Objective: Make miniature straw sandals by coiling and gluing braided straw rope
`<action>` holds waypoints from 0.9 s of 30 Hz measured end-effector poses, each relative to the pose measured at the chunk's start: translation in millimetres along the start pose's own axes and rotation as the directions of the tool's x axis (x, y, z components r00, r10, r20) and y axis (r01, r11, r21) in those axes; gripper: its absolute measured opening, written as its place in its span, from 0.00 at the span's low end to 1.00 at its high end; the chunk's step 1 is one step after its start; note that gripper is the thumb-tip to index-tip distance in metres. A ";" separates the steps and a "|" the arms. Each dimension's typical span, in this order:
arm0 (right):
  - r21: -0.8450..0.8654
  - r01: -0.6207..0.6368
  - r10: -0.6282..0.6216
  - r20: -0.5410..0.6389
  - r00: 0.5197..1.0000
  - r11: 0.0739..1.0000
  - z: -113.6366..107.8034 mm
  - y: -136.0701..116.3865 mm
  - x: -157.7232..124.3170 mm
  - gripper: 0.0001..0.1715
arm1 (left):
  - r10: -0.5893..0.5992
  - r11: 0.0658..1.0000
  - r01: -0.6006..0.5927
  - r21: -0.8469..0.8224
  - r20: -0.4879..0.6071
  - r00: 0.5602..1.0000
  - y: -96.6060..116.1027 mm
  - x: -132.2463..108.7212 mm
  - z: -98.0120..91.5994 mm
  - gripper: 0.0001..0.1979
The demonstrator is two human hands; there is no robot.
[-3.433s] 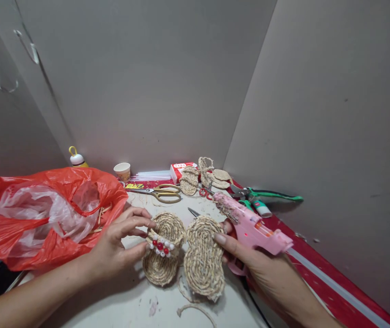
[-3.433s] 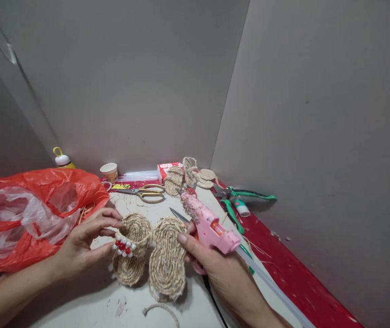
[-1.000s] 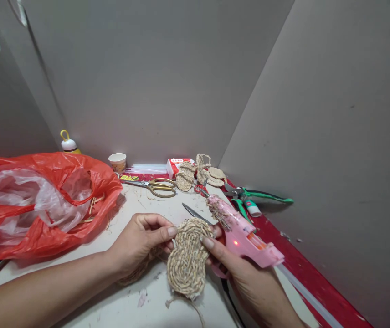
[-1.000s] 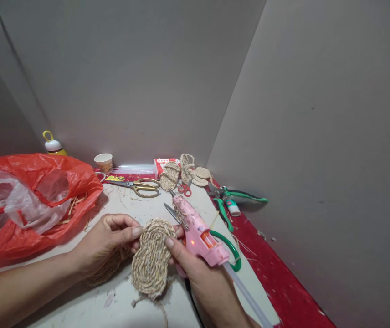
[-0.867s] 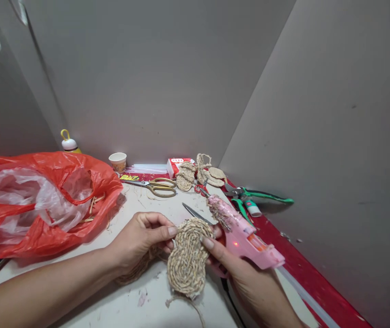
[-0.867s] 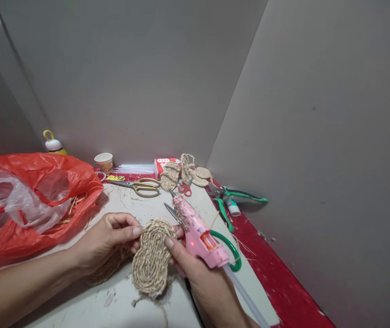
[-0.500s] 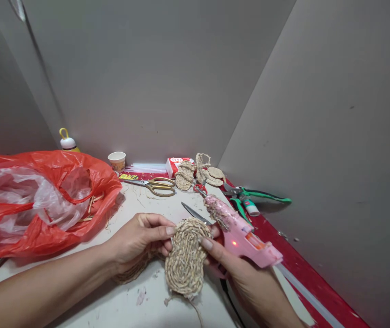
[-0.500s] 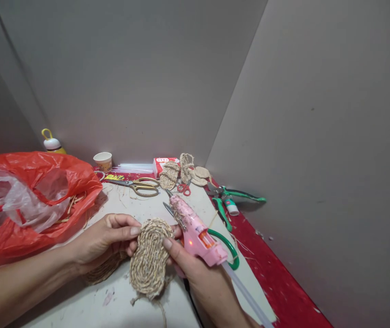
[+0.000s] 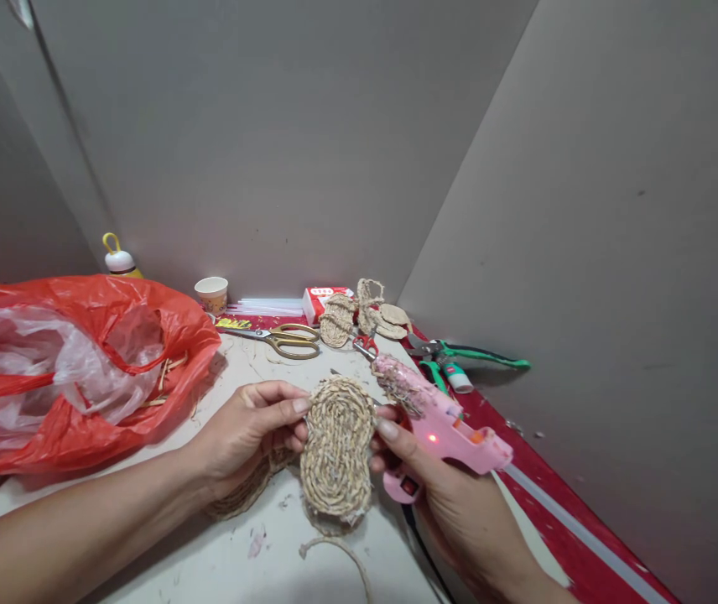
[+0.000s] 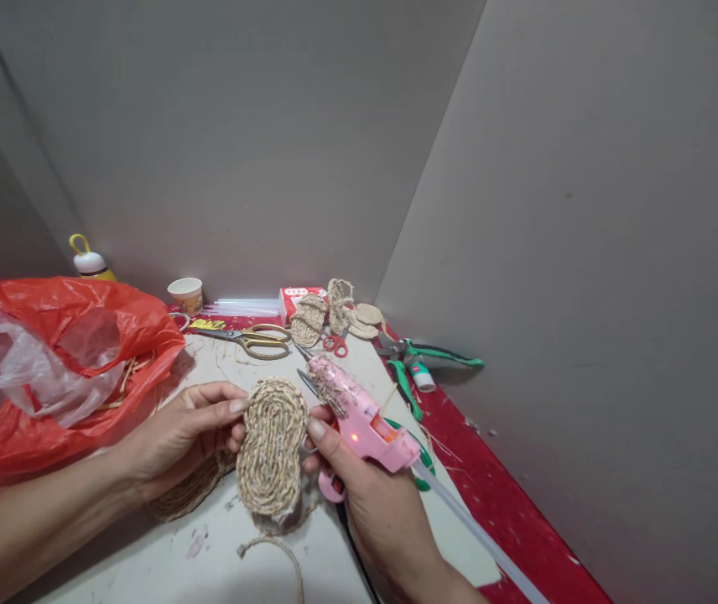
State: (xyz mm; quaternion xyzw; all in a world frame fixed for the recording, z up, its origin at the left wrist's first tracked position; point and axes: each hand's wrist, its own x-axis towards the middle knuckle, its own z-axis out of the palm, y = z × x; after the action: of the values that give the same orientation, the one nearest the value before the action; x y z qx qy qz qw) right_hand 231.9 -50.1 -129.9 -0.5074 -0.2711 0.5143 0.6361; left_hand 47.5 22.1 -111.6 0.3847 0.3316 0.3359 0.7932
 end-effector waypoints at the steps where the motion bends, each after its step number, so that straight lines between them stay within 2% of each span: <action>1: 0.007 -0.003 0.003 0.001 1.000 1.000 -0.1 -0.3 -0.2 0.20 | -0.003 1.000 0.003 -0.002 0.003 1.000 0.0 -0.2 0.4 0.11; 10: 0.057 -0.012 0.009 0.041 0.999 0.998 -2.5 0.9 -1.3 0.15 | -0.012 1.000 0.013 -0.019 0.041 0.999 0.0 -1.8 -0.7 0.12; 18: 0.040 -0.008 0.006 0.042 0.999 0.999 -4.3 2.4 2.6 0.17 | -0.029 0.999 0.030 -0.014 0.062 0.998 0.3 -1.9 -0.3 0.11; 22: 0.059 0.040 -0.041 0.020 0.999 0.997 -6.0 1.7 5.3 0.16 | -0.022 0.999 0.018 0.038 0.095 0.995 7.6 1.0 2.0 0.11; 27: 0.113 0.097 -0.097 -0.005 0.995 0.989 -12.6 -5.6 8.0 0.13 | -0.042 0.989 0.016 0.147 0.175 0.984 26.6 14.3 10.5 0.08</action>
State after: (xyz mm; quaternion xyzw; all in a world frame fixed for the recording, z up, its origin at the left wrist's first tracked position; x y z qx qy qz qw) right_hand 247.6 -47.0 -130.4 -0.4565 -0.2659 0.4973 0.6882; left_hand 56.3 42.0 -88.1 0.4649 0.2888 0.2637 0.7943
